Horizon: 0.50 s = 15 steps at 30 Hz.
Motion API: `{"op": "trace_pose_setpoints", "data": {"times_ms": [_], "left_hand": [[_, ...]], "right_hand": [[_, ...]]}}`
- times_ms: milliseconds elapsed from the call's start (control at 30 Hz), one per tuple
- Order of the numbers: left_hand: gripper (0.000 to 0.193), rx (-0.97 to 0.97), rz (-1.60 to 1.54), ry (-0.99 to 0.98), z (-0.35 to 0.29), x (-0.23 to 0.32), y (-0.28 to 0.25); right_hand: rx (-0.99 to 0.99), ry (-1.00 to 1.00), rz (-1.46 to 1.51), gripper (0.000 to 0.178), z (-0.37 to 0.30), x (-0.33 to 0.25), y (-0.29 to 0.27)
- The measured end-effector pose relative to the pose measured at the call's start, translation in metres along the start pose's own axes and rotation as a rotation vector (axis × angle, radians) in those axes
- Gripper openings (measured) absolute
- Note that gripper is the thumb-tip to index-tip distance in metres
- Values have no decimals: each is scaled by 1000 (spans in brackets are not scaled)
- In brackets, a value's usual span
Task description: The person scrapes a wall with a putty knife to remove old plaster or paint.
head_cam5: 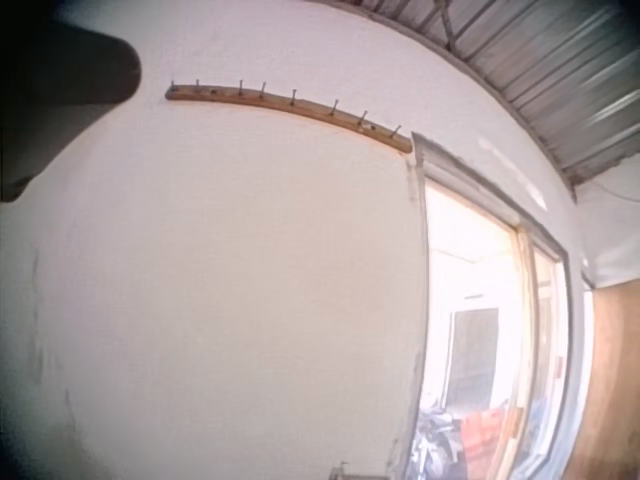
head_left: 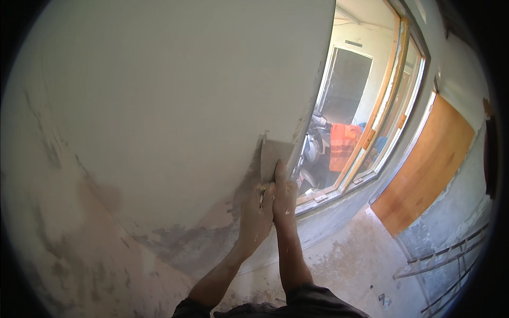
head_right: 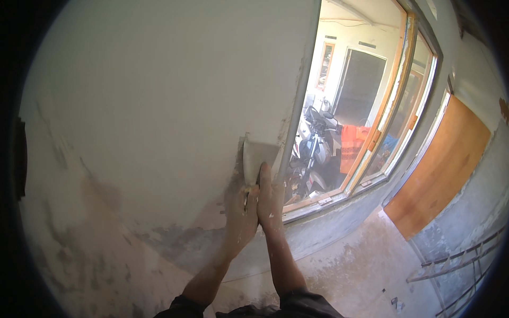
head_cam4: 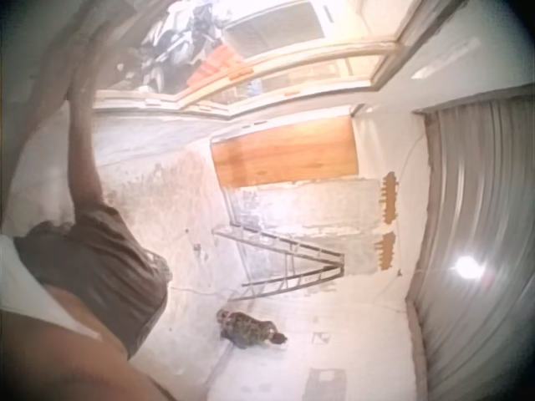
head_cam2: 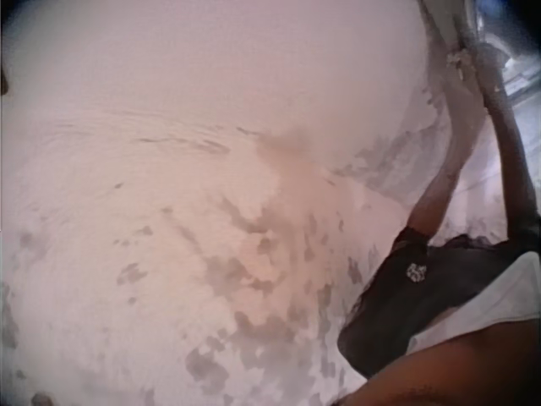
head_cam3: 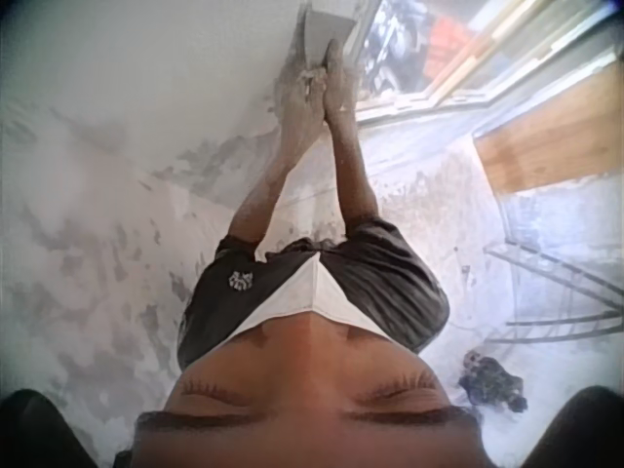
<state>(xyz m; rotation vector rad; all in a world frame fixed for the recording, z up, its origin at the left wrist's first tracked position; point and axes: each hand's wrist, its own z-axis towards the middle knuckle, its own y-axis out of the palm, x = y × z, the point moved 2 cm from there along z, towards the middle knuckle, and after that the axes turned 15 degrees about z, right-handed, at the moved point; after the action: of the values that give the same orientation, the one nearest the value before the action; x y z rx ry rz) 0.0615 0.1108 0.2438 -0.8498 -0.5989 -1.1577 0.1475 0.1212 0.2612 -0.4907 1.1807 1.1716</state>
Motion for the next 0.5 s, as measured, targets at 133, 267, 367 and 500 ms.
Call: {"op": "trace_pose_setpoints", "data": {"times_ms": [133,267,367,500], "left_hand": [[34,59,12,-18,-3,-3,-12],[37,-239,-61,-143,23,19,-11],[36,-109,-39,-54,22,15,-11],[35,136,30,-4,-1,-7,-10]], "right_hand": [[-76,-19,125,40,-3,21,13],[-159,-180,-7,45,20,-10,3],[-89,-15,21,47,15,-11,6],[123,-267,164,52,-5,2,33]]}}
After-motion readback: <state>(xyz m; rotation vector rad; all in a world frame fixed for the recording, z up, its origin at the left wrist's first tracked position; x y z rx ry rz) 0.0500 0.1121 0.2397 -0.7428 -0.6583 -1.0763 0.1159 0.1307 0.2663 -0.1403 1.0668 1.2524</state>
